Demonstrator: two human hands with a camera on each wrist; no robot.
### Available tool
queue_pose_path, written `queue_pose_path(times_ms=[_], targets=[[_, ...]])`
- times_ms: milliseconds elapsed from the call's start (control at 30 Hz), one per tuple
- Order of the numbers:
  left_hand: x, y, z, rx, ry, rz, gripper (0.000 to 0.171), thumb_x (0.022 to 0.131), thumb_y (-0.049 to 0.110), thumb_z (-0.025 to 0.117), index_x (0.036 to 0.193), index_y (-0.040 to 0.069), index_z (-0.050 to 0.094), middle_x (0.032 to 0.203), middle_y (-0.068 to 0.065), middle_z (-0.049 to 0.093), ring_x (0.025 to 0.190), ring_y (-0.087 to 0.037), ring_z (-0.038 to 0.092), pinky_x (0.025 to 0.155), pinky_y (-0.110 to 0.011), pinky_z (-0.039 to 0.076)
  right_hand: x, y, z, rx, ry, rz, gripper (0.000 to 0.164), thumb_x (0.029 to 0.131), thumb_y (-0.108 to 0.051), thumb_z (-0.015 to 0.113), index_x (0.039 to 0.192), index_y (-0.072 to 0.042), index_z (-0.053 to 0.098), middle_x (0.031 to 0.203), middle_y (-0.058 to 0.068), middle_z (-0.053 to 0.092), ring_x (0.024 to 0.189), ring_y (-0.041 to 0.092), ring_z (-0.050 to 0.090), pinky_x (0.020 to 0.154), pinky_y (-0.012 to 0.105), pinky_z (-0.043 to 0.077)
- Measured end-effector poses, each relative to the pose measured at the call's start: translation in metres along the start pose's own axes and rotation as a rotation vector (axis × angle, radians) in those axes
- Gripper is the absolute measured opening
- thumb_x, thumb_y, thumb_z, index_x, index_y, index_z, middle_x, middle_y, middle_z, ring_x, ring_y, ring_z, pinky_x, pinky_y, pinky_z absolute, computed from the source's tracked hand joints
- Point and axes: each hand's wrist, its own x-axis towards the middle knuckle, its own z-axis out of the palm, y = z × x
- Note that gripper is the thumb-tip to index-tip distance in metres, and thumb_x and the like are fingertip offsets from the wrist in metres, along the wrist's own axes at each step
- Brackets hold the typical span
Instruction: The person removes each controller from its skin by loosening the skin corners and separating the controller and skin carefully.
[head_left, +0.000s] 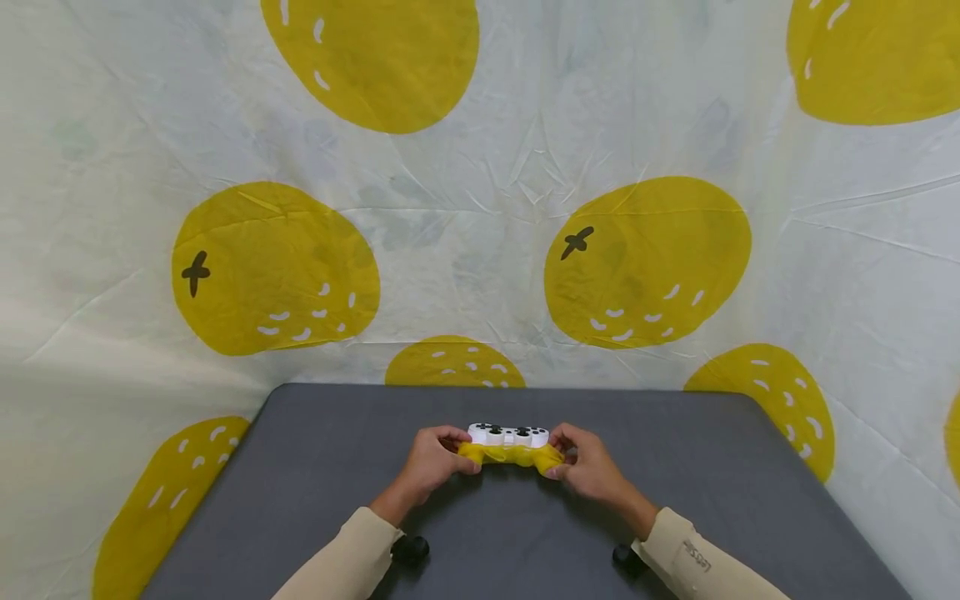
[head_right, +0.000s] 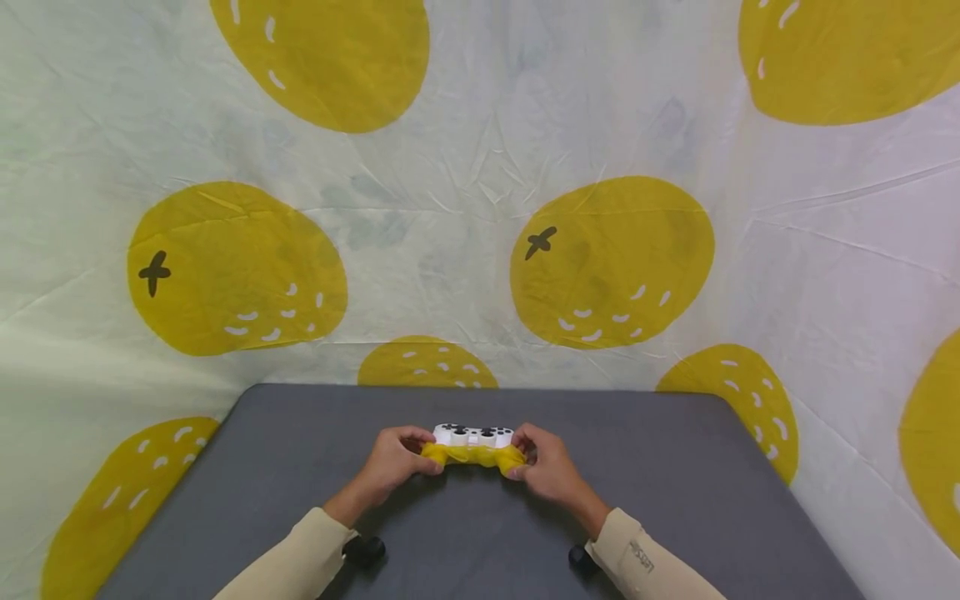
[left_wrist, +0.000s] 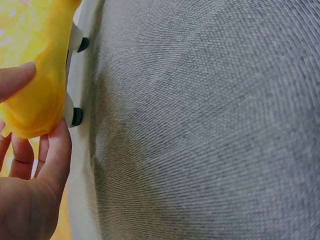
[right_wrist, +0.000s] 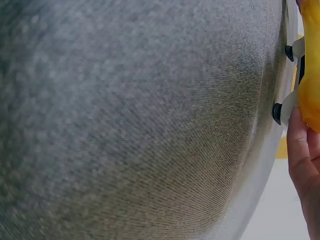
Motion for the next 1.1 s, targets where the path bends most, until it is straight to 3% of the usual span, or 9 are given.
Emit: queue_pose_path(times_ms=[400, 633, 933, 1100], targets=[[-0.0033, -0.0006, 0.0008, 0.022, 0.001, 0.009, 0.042, 0.064, 0.001, 0.096, 0.102, 0.0, 0.078, 0.096, -0.015, 0.072, 0.08, -0.017, 0.061, 0.069, -0.024, 0.055, -0.0034, -0.0035, 0.0025, -0.027, -0.028, -0.084, 0.031, 0.073, 0.014, 0.076, 0.092, -0.008, 0.063, 0.087, 0.003, 0.062, 0.082, 0.011, 0.054, 0.068, 0.025, 0.049], [-0.0047, 0.0021, -0.0005, 0.081, -0.006, 0.021, 0.041, 0.066, 0.004, 0.096, 0.103, 0.002, 0.078, 0.098, -0.013, 0.071, 0.083, -0.018, 0.061, 0.072, -0.025, 0.057, -0.0032, -0.0013, -0.0003, -0.016, -0.042, -0.101, 0.03, 0.079, 0.008, 0.081, 0.096, -0.007, 0.062, 0.089, 0.005, 0.061, 0.082, 0.012, 0.053, 0.066, 0.026, 0.047], [-0.0033, 0.0032, -0.0027, 0.126, -0.015, 0.047, 0.038, 0.064, 0.006, 0.097, 0.098, 0.002, 0.08, 0.089, -0.01, 0.075, 0.077, -0.014, 0.063, 0.068, -0.024, 0.057, -0.0001, -0.0021, -0.0042, -0.004, -0.065, -0.046, 0.028, 0.077, 0.005, 0.082, 0.095, -0.008, 0.064, 0.09, 0.005, 0.064, 0.083, 0.01, 0.057, 0.073, 0.026, 0.054], [-0.0015, 0.0033, -0.0027, 0.143, -0.021, 0.045, 0.034, 0.062, 0.007, 0.097, 0.092, 0.004, 0.081, 0.081, -0.005, 0.073, 0.074, -0.014, 0.061, 0.064, -0.025, 0.054, 0.0015, -0.0004, -0.0055, -0.019, -0.078, -0.06, 0.029, 0.074, 0.005, 0.084, 0.093, -0.007, 0.065, 0.086, 0.003, 0.064, 0.081, 0.007, 0.056, 0.072, 0.025, 0.054]])
